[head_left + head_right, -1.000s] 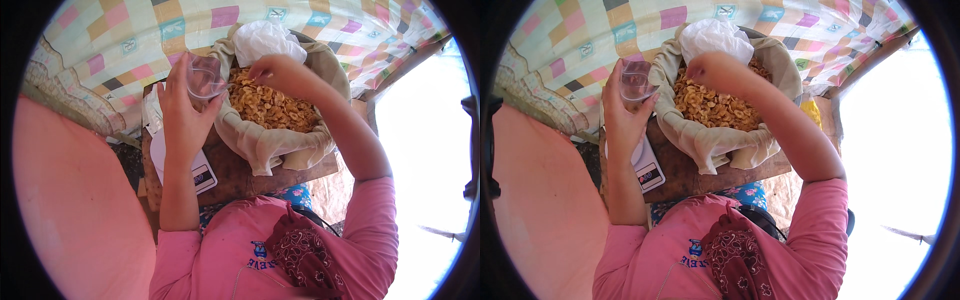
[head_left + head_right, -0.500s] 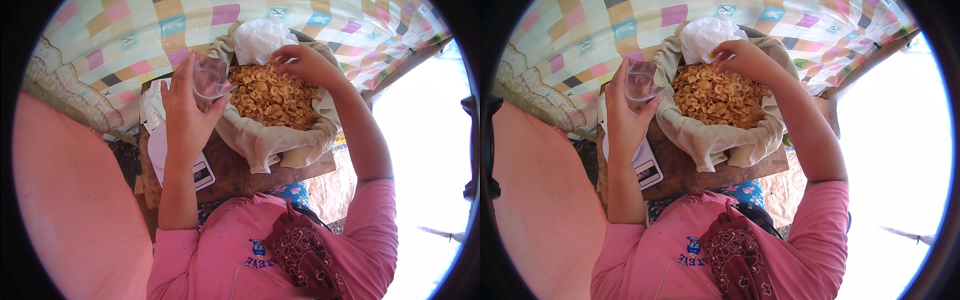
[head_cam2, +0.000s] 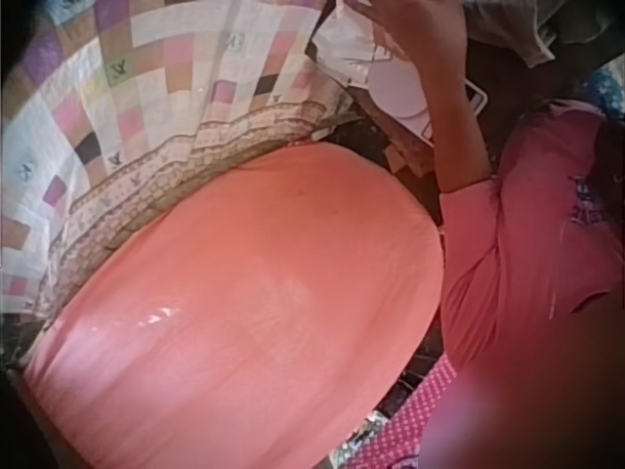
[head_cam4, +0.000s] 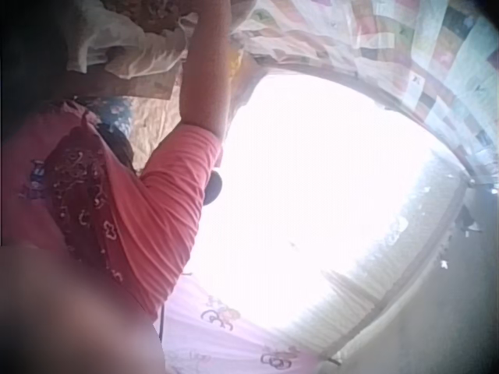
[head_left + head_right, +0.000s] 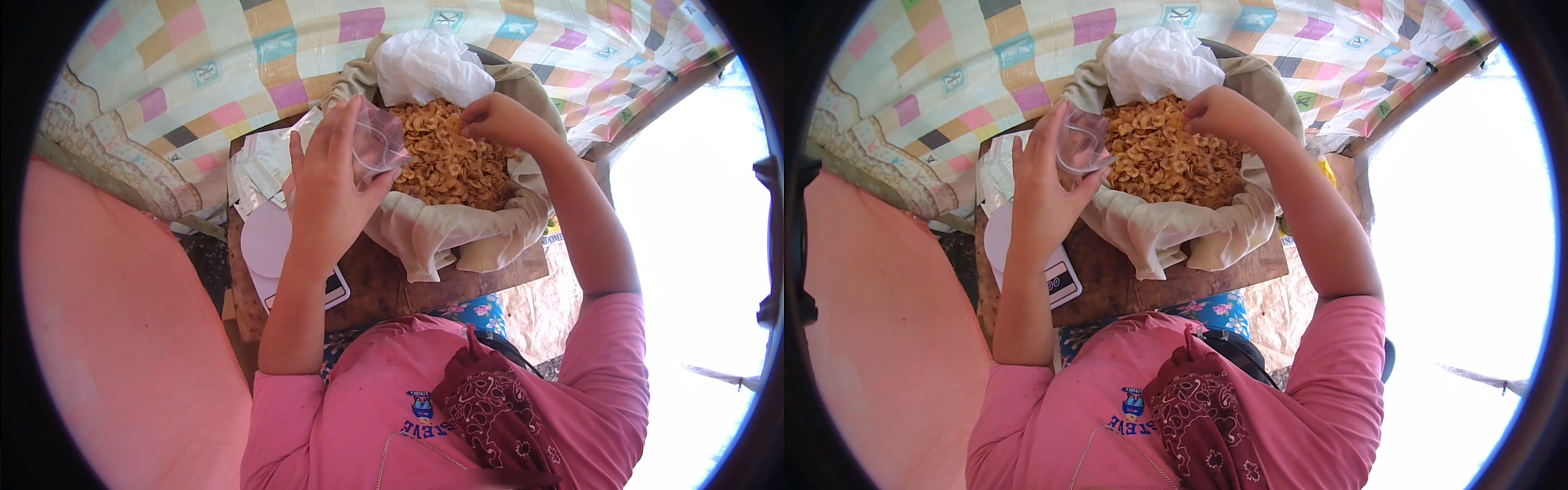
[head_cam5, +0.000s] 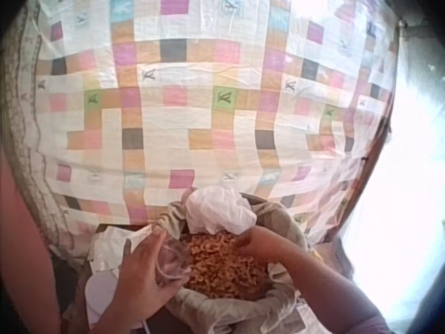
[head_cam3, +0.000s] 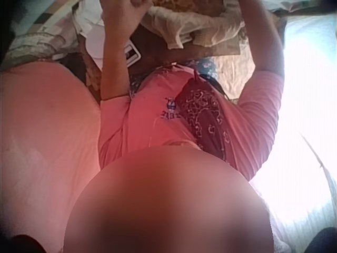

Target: The person scoops dried snack pieces from a cloth-lined basket into small clear plastic bags using their hands. They place filled bags on a digital scale to check weight, then continue filling additional bags.

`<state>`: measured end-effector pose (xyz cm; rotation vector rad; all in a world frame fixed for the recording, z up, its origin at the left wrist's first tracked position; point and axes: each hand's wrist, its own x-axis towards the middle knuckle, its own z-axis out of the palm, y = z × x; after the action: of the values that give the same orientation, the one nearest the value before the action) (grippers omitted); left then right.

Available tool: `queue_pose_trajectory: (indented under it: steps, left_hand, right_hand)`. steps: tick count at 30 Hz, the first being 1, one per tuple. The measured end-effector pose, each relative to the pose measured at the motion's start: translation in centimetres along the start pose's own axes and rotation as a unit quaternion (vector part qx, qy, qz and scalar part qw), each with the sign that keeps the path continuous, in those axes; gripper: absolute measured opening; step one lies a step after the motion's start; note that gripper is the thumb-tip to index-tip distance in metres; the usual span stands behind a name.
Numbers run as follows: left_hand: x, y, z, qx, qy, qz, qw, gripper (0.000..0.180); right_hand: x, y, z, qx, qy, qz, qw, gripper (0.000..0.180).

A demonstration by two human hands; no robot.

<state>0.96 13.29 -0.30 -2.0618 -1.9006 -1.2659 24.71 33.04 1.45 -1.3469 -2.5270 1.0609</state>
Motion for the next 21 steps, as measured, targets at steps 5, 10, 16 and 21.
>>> queue_pose_trajectory:
  steps: [5,10,16,21]
  left_hand:
    - [0.1,0.1,0.3,-0.002,-0.008,-0.002,1.000,0.090]
    - [0.3,0.6,0.5,0.008,-0.001,-0.002,1.000,0.091]
    - [1.2,0.8,1.0,0.033,0.000,-0.013,0.999,0.090]
    - [1.5,0.8,1.2,0.017,0.019,-0.010,1.000,0.091]
  right_hand:
    - [-1.2,-0.6,-1.1,0.139,-0.040,0.047,0.988,0.028]
    - [-1.9,-2.1,-1.5,0.238,-0.047,0.045,0.969,0.032]
    - [-3.1,-8.0,-1.4,0.199,-0.015,-0.117,0.973,0.034]
    - [-2.4,-7.8,-1.2,0.197,0.033,-0.200,0.959,0.027]
